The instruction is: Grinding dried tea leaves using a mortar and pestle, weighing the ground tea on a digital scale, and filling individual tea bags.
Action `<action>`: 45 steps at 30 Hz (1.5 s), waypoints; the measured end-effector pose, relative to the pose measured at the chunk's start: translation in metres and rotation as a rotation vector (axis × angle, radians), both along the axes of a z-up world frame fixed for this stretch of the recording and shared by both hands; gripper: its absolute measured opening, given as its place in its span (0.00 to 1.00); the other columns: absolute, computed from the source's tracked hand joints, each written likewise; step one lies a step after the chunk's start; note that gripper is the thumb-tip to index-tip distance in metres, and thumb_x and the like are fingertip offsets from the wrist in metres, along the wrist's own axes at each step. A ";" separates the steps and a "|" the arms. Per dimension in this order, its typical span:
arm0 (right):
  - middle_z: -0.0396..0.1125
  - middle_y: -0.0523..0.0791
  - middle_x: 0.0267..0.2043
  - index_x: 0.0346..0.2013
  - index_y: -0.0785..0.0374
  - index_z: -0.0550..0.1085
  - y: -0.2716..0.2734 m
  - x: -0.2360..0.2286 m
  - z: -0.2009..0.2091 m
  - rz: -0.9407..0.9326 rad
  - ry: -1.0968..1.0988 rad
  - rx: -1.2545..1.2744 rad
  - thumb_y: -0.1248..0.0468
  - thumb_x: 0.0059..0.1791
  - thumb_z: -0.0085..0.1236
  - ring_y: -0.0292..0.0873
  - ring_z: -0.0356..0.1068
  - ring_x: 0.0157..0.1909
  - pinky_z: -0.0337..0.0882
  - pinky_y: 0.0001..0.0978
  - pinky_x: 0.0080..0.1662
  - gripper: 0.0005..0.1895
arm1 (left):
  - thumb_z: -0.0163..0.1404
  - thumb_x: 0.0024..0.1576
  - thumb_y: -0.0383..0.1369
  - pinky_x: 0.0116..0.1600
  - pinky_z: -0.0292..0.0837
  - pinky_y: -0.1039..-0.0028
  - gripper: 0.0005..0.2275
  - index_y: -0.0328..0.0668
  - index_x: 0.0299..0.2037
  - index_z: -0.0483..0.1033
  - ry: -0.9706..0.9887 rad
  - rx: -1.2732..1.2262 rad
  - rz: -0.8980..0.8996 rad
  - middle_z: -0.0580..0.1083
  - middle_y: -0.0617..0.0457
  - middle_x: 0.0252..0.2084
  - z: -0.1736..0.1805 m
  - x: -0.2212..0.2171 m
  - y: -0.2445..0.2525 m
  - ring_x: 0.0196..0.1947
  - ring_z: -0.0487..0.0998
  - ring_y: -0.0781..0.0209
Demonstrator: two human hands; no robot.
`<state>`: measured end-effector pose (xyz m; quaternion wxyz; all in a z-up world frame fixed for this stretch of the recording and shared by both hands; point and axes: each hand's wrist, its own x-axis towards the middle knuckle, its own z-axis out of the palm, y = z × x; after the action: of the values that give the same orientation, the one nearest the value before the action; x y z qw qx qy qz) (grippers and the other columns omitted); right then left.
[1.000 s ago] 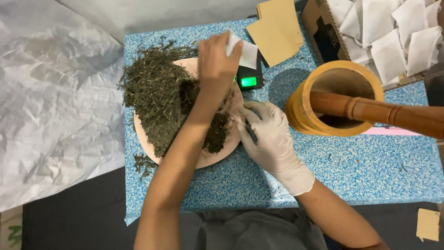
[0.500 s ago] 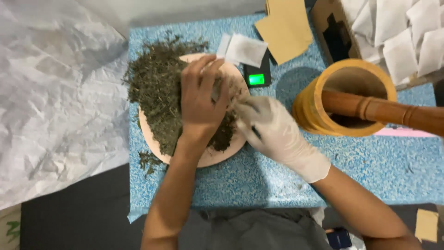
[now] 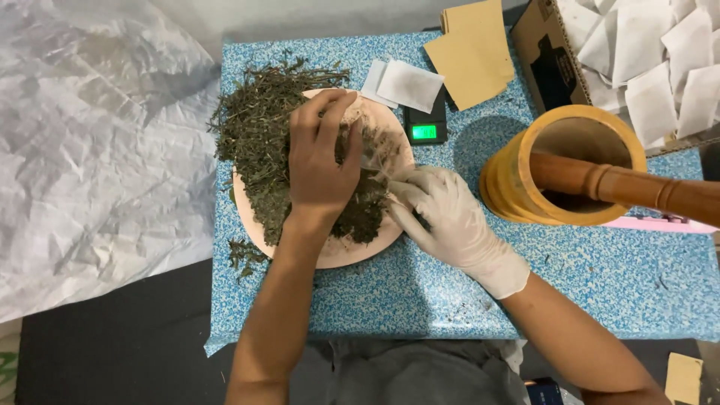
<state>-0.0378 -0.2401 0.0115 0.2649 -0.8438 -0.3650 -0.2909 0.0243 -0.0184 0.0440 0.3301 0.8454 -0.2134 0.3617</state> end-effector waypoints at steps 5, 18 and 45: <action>0.68 0.56 0.70 0.58 0.59 0.73 -0.006 0.003 0.013 -0.218 0.118 0.053 0.58 0.58 0.69 0.61 0.70 0.67 0.71 0.54 0.65 0.18 | 0.54 0.74 0.28 0.60 0.81 0.61 0.18 0.54 0.72 0.71 0.019 0.001 0.001 0.67 0.53 0.66 0.001 0.000 -0.001 0.63 0.74 0.52; 0.65 0.60 0.76 0.52 0.57 0.72 -0.010 0.010 -0.016 -0.425 0.239 -0.029 0.49 0.59 0.68 0.64 0.73 0.62 0.77 0.62 0.55 0.19 | 0.52 0.75 0.29 0.59 0.79 0.60 0.16 0.52 0.71 0.71 0.022 -0.028 -0.021 0.69 0.52 0.64 0.001 -0.001 -0.004 0.60 0.75 0.52; 0.68 0.60 0.68 0.49 0.63 0.74 -0.002 -0.010 0.036 -0.226 0.376 0.035 0.60 0.57 0.63 0.67 0.68 0.68 0.71 0.62 0.64 0.11 | 0.65 0.61 0.48 0.67 0.55 0.37 0.07 0.64 0.39 0.87 0.693 0.164 0.271 0.71 0.53 0.65 -0.033 0.132 -0.055 0.69 0.63 0.35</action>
<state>-0.0475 -0.2417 0.0474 0.3086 -0.9140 -0.2071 -0.1626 0.1562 -0.0733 0.0111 0.2632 0.9617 -0.0034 0.0765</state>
